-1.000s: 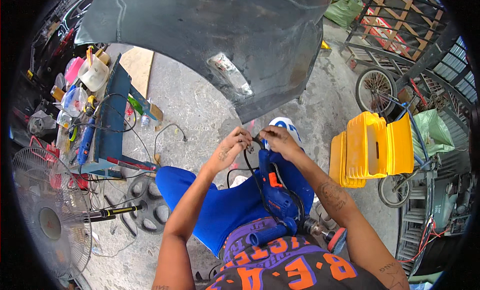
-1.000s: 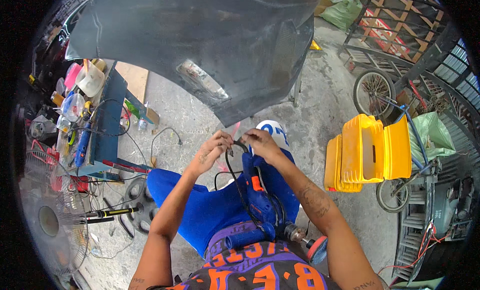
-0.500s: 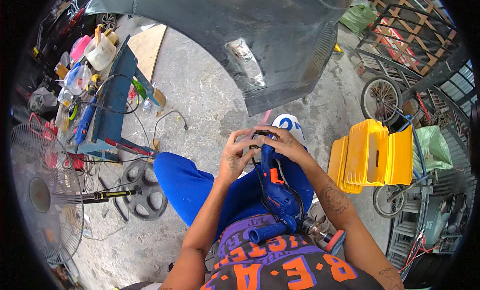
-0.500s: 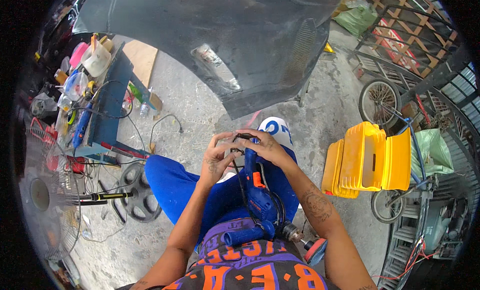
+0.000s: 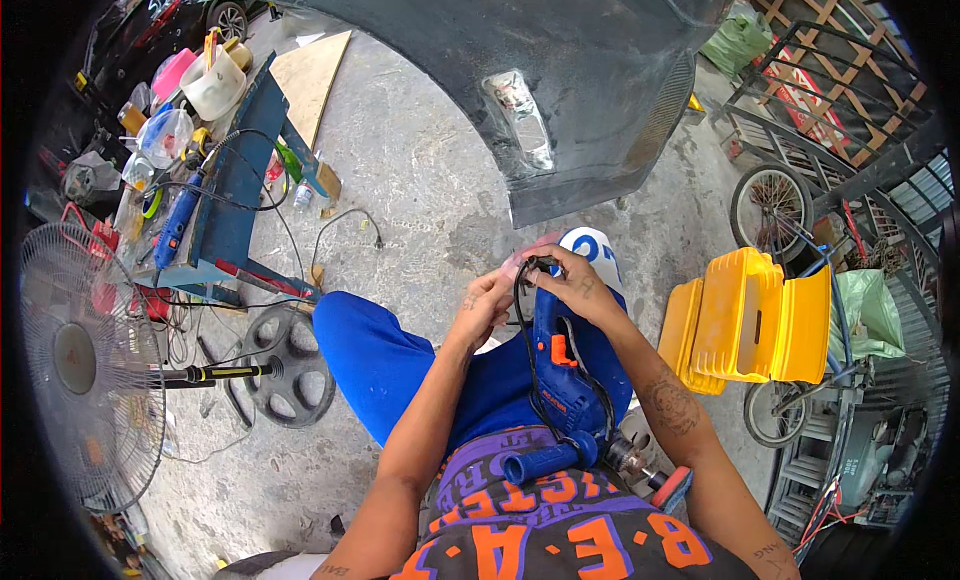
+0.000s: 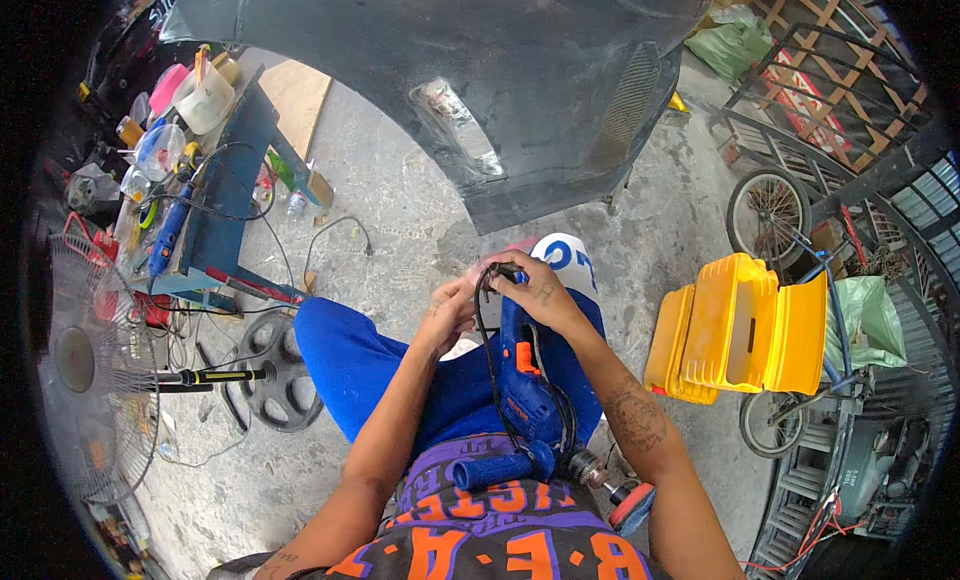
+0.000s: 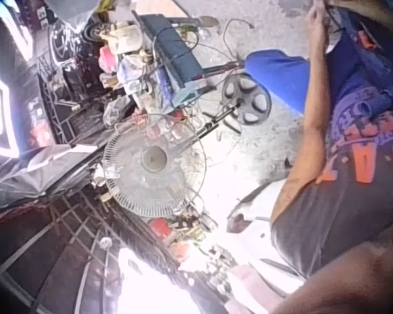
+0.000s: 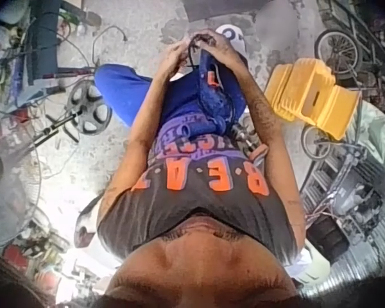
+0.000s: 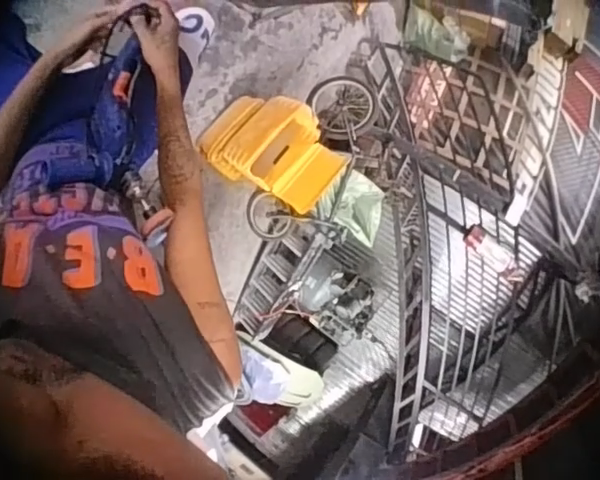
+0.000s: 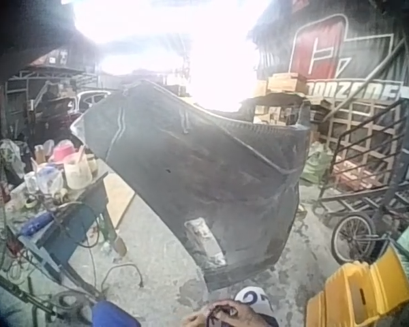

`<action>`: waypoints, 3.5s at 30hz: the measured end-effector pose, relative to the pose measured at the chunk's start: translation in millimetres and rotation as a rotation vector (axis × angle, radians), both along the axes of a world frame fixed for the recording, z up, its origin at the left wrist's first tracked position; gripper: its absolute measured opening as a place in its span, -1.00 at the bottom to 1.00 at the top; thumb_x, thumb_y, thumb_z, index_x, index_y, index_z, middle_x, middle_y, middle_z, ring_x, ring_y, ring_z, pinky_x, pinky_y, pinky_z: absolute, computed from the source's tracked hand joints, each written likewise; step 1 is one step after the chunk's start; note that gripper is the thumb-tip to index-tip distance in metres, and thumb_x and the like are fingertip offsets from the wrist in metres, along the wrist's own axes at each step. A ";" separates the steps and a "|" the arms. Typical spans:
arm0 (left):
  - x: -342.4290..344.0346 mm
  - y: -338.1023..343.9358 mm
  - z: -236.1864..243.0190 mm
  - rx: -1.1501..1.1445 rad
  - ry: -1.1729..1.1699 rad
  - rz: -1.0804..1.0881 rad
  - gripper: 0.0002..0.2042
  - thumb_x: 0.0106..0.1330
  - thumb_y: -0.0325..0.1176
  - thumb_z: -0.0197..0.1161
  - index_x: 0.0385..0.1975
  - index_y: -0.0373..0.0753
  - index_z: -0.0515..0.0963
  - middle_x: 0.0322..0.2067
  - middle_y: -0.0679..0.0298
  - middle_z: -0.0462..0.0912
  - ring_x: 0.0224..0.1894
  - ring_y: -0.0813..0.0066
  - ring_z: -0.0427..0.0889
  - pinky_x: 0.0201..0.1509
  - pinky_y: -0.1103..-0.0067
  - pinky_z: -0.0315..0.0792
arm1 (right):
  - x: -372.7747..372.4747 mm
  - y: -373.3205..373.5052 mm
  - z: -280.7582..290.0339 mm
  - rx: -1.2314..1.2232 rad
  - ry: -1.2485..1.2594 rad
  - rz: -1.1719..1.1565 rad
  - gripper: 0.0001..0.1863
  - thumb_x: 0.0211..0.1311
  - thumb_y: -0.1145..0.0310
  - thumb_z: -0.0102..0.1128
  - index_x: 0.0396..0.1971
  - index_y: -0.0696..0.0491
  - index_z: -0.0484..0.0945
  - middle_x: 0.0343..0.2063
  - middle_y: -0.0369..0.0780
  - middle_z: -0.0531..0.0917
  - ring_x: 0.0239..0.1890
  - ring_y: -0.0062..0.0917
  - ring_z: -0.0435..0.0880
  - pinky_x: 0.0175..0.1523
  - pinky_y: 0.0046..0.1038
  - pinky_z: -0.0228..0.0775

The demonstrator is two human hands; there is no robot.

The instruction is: Repairing or splicing wires, possibly for a vehicle component, using a specialized tool.

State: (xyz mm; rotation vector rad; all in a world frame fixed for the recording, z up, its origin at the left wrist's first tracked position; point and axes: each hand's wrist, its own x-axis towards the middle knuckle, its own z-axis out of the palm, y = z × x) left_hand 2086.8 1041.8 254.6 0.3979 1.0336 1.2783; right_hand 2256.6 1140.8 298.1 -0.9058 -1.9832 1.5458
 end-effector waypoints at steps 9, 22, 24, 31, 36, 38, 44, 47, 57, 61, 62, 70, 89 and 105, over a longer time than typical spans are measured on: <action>-12.3 11.5 11.6 0.113 0.227 0.083 -0.82 0.42 -0.18 0.27 -0.17 -0.13 0.61 -0.65 0.61 0.20 -0.66 0.82 0.08 -0.63 0.71 0.00 | 2.3 -0.1 23.7 -0.123 -0.147 0.049 -0.67 0.39 0.32 0.21 0.11 -0.02 0.60 -0.09 -0.35 0.67 -0.20 -0.73 0.55 -0.15 -0.65 0.40; -42.6 16.9 47.0 0.308 0.829 0.162 -0.75 0.33 -0.30 0.36 -0.51 -0.23 0.48 -0.63 0.50 0.32 -0.54 0.73 0.25 -0.49 0.60 0.15 | -7.3 -2.9 15.3 0.089 -0.089 0.069 -0.73 0.46 0.26 0.15 0.01 0.05 0.63 -0.19 -0.28 0.70 -0.21 -0.63 0.59 -0.02 -0.55 0.41; -40.1 15.6 52.5 0.220 0.713 0.144 -0.74 0.32 -0.30 0.36 -0.52 -0.24 0.47 -0.63 0.49 0.33 -0.52 0.72 0.27 -0.49 0.59 0.15 | -6.6 -3.0 22.3 0.099 -0.107 0.055 -0.74 0.46 0.26 0.14 0.00 0.05 0.64 -0.21 -0.27 0.70 -0.20 -0.63 0.59 0.01 -0.55 0.41; -30.5 1.2 53.9 0.389 0.877 0.178 -0.85 0.35 -0.36 0.31 -0.34 -0.30 0.54 -0.55 0.37 0.49 -0.53 0.63 0.39 -0.46 0.57 0.29 | -5.7 17.0 11.8 0.039 -0.146 0.171 -0.65 0.48 0.14 0.08 -0.06 0.12 0.63 -0.24 -0.24 0.70 -0.17 -0.56 0.61 -0.08 -0.48 0.43; -32.7 -9.1 62.0 0.518 0.965 0.096 -0.87 0.33 -0.40 0.30 -0.27 -0.33 0.56 -0.49 0.20 0.60 -0.53 0.56 0.46 -0.45 0.52 0.35 | -8.4 7.1 36.3 -0.180 -0.223 0.130 -0.62 0.44 0.06 0.14 -0.06 0.08 0.65 -0.35 -0.31 0.66 -0.31 -0.63 0.55 -0.25 -0.53 0.41; -31.8 -12.0 64.5 0.439 1.006 0.027 -0.87 0.29 -0.42 0.32 -0.30 -0.33 0.56 -0.50 0.20 0.57 -0.49 0.55 0.48 -0.43 0.53 0.35 | -6.5 7.7 22.8 -0.306 -0.182 0.038 -0.64 0.42 0.05 0.18 -0.07 0.04 0.66 -0.50 -0.42 0.50 -0.47 -0.73 0.40 -0.45 -0.59 0.27; -48.1 4.3 41.6 0.484 1.271 -0.110 -0.90 0.23 -0.47 0.30 -0.39 -0.35 0.53 -0.51 0.07 0.50 -0.47 0.23 0.51 -0.41 0.37 0.34 | -8.2 2.5 16.7 -0.454 0.027 0.057 -0.75 0.44 0.16 0.17 -0.11 0.00 0.65 -0.57 -0.50 0.30 -0.56 -0.82 0.20 -0.56 -0.64 0.00; -50.1 20.6 44.6 0.566 1.333 -0.021 -0.92 0.21 -0.52 0.24 -0.41 -0.37 0.48 -0.46 0.02 0.51 -0.41 -0.01 0.53 -0.36 0.26 0.35 | -7.5 4.0 34.4 -0.354 -0.076 0.179 -0.79 0.45 0.23 0.18 -0.08 0.02 0.57 -0.58 -0.50 0.31 -0.59 -0.84 0.27 -0.53 -0.69 0.05; -36.0 -5.5 89.0 0.604 1.271 -0.063 -0.80 0.15 -0.63 0.24 -0.21 -0.35 0.60 -0.41 0.04 0.51 -0.38 0.02 0.54 -0.34 0.38 0.39 | -13.8 7.1 3.1 0.293 0.163 0.086 -0.73 0.36 0.27 0.26 -0.05 0.09 0.62 -0.38 -0.31 0.60 -0.33 -0.62 0.55 -0.17 -0.54 0.43; -41.9 -26.8 71.5 0.606 1.285 -0.012 -0.82 0.18 -0.60 0.27 -0.22 -0.35 0.62 -0.47 0.10 0.52 -0.44 0.18 0.53 -0.36 0.42 0.38 | -6.6 3.3 27.7 -0.003 -0.141 0.097 -0.75 0.35 0.24 0.29 -0.11 0.07 0.66 -0.42 -0.40 0.59 -0.39 -0.68 0.53 -0.27 -0.57 0.40; -46.1 -29.8 68.1 0.498 1.211 0.023 -0.85 0.21 -0.57 0.29 -0.23 -0.35 0.63 -0.50 0.13 0.53 -0.47 0.28 0.51 -0.38 0.44 0.35 | -6.2 3.4 37.5 -0.195 -0.148 0.095 -0.74 0.35 0.23 0.29 -0.12 0.09 0.67 -0.43 -0.41 0.61 -0.35 -0.67 0.56 -0.24 -0.55 0.42; -49.5 -46.4 79.7 0.317 1.056 0.159 -0.87 0.31 -0.40 0.34 -0.30 -0.34 0.66 -0.61 0.36 0.46 -0.50 0.65 0.36 -0.43 0.56 0.27 | -14.8 0.2 26.0 -0.013 -0.033 0.148 -0.69 0.31 0.14 0.34 -0.11 0.04 0.72 -0.24 -0.32 0.72 -0.20 -0.61 0.59 -0.10 -0.55 0.40; -91.6 -64.7 109.7 -0.020 0.303 0.130 -0.73 0.41 -0.23 0.30 -0.18 -0.36 0.69 -0.72 0.68 0.19 -0.74 0.90 -0.01 -0.69 0.70 -0.18 | -16.4 -19.4 31.1 0.258 -0.305 0.133 -0.62 0.23 0.15 0.39 -0.03 0.02 0.64 0.01 -0.13 0.55 0.01 -0.25 0.59 0.11 -0.35 0.43; -40.2 -136.0 86.4 -0.193 0.170 0.220 -0.70 0.46 -0.20 0.23 -0.26 -0.36 0.67 -0.58 0.40 0.60 -0.70 0.80 0.18 -0.63 0.72 0.02 | -35.6 -78.9 66.9 0.194 -0.150 0.333 -0.87 0.21 0.43 0.36 -0.29 0.15 0.74 -0.42 -0.21 0.72 -0.40 -0.62 0.63 -0.31 -0.57 0.36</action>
